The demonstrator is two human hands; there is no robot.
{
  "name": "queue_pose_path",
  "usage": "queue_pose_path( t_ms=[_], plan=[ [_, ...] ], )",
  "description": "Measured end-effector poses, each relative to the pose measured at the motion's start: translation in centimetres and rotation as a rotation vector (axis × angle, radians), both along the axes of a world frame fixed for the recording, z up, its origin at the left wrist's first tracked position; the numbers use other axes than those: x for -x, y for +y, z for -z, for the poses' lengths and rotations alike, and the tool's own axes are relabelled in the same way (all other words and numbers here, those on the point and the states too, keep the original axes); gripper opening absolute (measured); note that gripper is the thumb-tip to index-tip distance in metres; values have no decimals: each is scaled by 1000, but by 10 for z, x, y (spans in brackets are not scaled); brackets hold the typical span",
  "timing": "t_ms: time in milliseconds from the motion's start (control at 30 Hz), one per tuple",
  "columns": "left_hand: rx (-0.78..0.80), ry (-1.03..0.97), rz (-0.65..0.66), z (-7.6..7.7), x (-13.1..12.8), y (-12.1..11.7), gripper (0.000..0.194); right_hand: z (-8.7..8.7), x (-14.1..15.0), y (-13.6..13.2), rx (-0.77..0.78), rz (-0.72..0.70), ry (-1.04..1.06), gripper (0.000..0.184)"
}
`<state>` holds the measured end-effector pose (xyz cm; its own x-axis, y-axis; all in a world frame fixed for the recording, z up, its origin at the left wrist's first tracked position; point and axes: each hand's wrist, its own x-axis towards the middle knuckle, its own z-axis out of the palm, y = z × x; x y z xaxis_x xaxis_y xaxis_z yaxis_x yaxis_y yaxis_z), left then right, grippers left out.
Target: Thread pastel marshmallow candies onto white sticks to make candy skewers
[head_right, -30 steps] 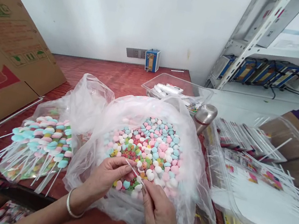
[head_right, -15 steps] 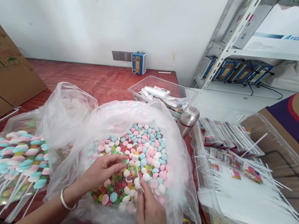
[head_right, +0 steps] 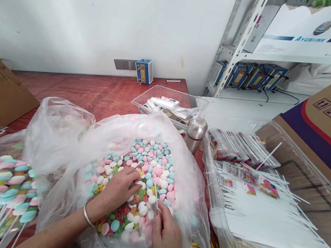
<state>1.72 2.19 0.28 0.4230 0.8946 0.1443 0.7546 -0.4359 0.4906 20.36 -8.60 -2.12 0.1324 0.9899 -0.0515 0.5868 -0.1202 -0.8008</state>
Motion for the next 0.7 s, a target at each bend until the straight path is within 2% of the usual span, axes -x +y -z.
queue_pose_path(
  t_ms=[100, 200, 367, 533, 700],
  plan=[
    [-9, -94, -51, -5, -3, 5, 7, 4, 1, 3, 18, -27, 5, 42],
    [-41, -175, -72, -9, -13, 25, 14, 4, 2, 5, 29, -34, 4, 44],
    [-110, -90, -56, -3, -28, 55, 17, 2, 2, 3, 36, -21, 29, 42],
    [-112, 4, -42, 8, -28, 53, 18, 4, 2, 2, 47, -25, 48, 41],
    [-94, -10, 18, 9, -32, 41, 19, 7, 3, 2, 50, -36, 40, 41]
  ],
)
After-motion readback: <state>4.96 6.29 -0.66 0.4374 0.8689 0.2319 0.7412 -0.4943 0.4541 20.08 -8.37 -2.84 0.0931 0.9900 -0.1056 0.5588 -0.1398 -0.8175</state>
